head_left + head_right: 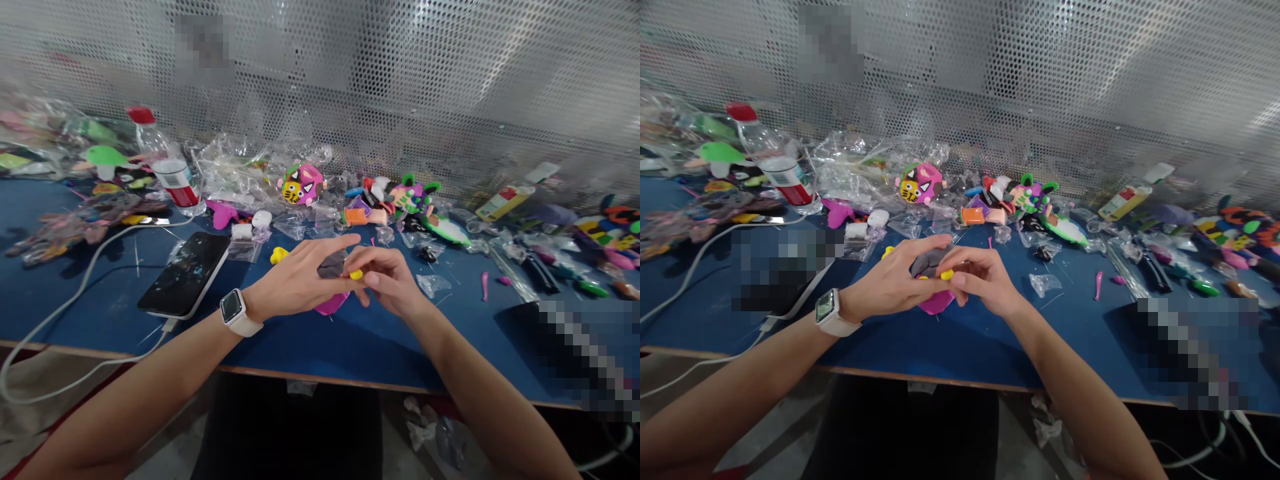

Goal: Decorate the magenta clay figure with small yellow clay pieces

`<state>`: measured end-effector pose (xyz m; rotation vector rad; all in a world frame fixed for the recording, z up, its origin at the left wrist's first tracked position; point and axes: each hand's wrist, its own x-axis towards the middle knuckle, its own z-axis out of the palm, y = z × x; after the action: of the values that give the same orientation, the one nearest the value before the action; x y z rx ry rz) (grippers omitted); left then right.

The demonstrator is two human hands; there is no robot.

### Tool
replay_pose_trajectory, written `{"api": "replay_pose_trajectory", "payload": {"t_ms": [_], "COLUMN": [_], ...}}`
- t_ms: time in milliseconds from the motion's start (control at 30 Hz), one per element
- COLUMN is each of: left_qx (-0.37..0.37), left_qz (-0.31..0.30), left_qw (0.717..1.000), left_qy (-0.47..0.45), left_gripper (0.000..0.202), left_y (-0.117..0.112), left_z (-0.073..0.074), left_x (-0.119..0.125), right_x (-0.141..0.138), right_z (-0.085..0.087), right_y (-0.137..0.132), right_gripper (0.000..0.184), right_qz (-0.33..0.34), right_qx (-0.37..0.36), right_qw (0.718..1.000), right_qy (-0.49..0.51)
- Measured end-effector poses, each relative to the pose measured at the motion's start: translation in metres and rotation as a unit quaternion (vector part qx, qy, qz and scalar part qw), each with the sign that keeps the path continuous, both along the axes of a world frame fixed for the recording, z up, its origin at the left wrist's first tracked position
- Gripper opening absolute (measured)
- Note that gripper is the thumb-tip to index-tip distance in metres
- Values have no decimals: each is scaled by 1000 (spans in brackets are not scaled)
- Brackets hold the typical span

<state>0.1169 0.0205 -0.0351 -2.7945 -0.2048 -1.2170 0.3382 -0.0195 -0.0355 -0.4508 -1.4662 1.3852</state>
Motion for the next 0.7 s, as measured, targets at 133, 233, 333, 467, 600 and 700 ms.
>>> {"api": "replay_pose_trajectory", "payload": {"t_ms": [133,233,333,467,600,700], "left_qx": [-4,13,9,-3,9,6], "left_qz": [-3,18,46,54,40,29], "left_qw": [1000,1000,998,997,999,999], "left_qy": [-6,-16,-51,-52,-20,-30], "left_gripper": [30,30,26,41,35,32], "left_y": [-1,-3,-6,-5,-2,0], "left_z": [-2,-2,1,4,3,1], "left_x": [2,1,-2,-3,0,1], "right_x": [-2,-2,-3,-4,-5,-5], "right_z": [-4,-2,2,4,1,0], "right_y": [0,0,1,-1,-2,-1], "right_gripper": [12,20,36,53,66,68], "right_qz": [-47,-96,-116,-91,-80,-81], "right_qx": [-9,-28,-49,-57,-58,-62], "right_qw": [999,995,992,992,991,991], "right_qy": [-10,-7,-21,-74,-91,-89]}}
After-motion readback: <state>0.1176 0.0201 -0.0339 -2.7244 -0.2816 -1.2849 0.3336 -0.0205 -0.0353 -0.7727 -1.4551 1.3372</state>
